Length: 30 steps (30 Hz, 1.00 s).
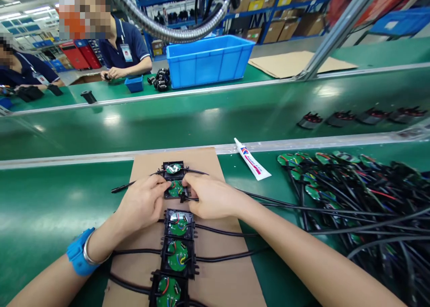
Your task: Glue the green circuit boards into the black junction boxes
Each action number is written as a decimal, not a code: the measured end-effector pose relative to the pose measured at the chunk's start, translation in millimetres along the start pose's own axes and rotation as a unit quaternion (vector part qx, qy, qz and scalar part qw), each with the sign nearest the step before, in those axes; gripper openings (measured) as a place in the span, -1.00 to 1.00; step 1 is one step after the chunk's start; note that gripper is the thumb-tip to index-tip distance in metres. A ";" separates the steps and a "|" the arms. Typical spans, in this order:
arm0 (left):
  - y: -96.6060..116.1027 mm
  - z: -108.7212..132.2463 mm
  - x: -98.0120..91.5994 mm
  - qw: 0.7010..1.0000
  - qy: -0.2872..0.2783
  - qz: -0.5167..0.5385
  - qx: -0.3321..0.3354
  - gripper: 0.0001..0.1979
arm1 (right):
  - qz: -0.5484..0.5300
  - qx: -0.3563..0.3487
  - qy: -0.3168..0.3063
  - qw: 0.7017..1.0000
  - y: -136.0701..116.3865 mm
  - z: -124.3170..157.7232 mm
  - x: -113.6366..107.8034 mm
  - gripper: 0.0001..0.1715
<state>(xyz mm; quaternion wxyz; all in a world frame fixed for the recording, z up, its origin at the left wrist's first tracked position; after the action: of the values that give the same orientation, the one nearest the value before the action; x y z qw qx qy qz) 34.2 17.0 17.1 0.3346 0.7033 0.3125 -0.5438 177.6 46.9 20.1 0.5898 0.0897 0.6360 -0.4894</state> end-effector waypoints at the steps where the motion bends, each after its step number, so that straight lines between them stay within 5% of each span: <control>1: 1.3 -1.0 0.0 1.000 0.005 0.023 0.017 -0.69 | 0.001 0.005 0.009 1.000 0.2 1.5 -1.0 -0.60; 5: 6.3 -3.0 11.9 0.995 -0.023 0.051 0.088 -0.81 | 0.061 0.003 0.025 0.998 -7.9 6.4 1.1 -0.95; 10: 3.8 0.0 21.6 0.993 -0.033 0.051 0.103 -0.84 | 0.183 -0.045 0.089 0.978 -19.6 8.9 11.5 -0.81; 13: 3.0 1.1 22.5 0.992 -0.031 0.057 0.106 -0.81 | 0.220 0.008 0.113 0.969 -11.6 4.2 12.2 -0.69; 17: 3.1 0.9 22.0 0.992 -0.025 0.066 0.102 -0.77 | 0.167 0.074 0.024 0.983 3.7 -7.5 9.1 -0.63; 21: 4.2 0.5 21.7 0.994 -0.024 0.066 0.084 -0.74 | 0.135 0.070 -0.038 0.988 6.2 -14.3 2.5 -0.65; 30: 3.5 1.5 20.3 0.996 -0.019 0.070 0.051 -0.74 | 0.116 0.016 -0.016 0.993 7.7 -11.3 14.4 -0.64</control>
<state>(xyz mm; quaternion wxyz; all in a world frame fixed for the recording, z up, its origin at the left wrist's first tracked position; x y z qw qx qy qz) 40.5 15.3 -2.5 0.3420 0.7289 0.2278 -0.5476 171.2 52.3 2.1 0.6513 0.1644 0.6041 -0.4287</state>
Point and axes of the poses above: each hand's wrist, its own z-axis away from the middle knuckle, its own x-axis out of the palm, y = z × x, the point moved 6 cm from there along -z, towards the middle knuckle, and after that the axes turned 2 degrees about z, right-handed, at the moved point
